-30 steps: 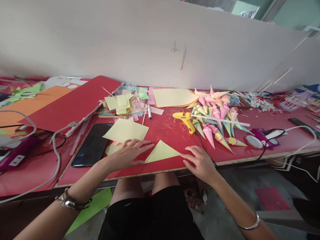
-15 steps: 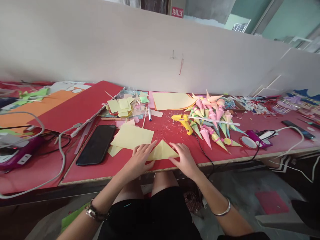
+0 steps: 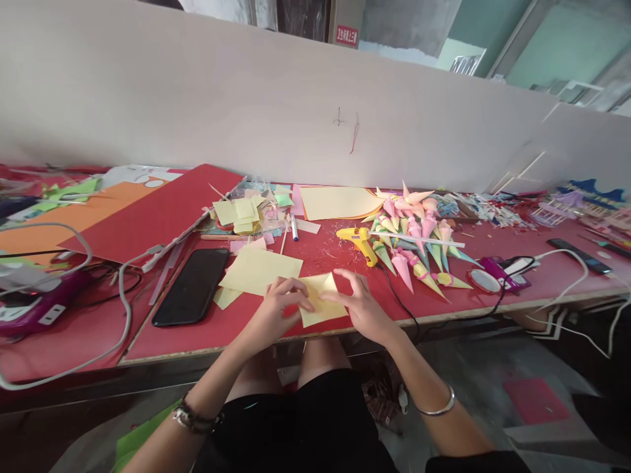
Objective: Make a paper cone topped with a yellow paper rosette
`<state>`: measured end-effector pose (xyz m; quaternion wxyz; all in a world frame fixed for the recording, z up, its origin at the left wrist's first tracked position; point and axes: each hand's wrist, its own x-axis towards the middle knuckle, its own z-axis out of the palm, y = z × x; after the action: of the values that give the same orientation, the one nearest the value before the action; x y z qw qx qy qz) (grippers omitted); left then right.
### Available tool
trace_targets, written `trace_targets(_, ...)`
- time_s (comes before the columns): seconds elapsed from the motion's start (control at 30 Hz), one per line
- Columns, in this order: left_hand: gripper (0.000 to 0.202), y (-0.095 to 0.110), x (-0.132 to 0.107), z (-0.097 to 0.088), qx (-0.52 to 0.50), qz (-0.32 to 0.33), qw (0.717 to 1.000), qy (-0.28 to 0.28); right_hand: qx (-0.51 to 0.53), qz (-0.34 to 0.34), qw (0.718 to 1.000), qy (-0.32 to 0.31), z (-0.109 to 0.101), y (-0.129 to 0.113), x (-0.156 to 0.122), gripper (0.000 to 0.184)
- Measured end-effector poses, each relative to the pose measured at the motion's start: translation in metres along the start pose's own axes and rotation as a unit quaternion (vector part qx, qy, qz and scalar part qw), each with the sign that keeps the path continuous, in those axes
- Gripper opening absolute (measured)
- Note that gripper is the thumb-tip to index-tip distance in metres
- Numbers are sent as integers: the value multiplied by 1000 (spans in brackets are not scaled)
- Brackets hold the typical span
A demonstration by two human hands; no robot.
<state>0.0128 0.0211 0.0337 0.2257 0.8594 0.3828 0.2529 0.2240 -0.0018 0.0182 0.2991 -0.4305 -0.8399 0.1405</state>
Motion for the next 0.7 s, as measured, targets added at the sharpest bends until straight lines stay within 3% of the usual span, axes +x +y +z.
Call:
trace_targets(0.1,24,-2,-4,-3,-61,18,998,2,5,-8,1000,-4,-3,1,3,54)
trace_targets(0.23,23,-7,-8,-7,-169,12,985,0,116,2,993,-31,-2,2,5,45)
trace_targets(0.37,34,-6,-11,-11,-286,-10,958,-26,206,-4,978,-38,-5,-1,7,34)
trace_targets(0.5,45,-4,-13,-11,-365,-40,930,-9,271,7,962,-43,-7,-7,9,15)
trace_targets(0.63,33,-5,-14,-10,-322,-76,943,51,287,54,955,39,-3,-10,11,15)
trace_targets(0.7,20,-7,-15,-10,-281,-75,955,49,270,82,955,95,1,-10,11,16)
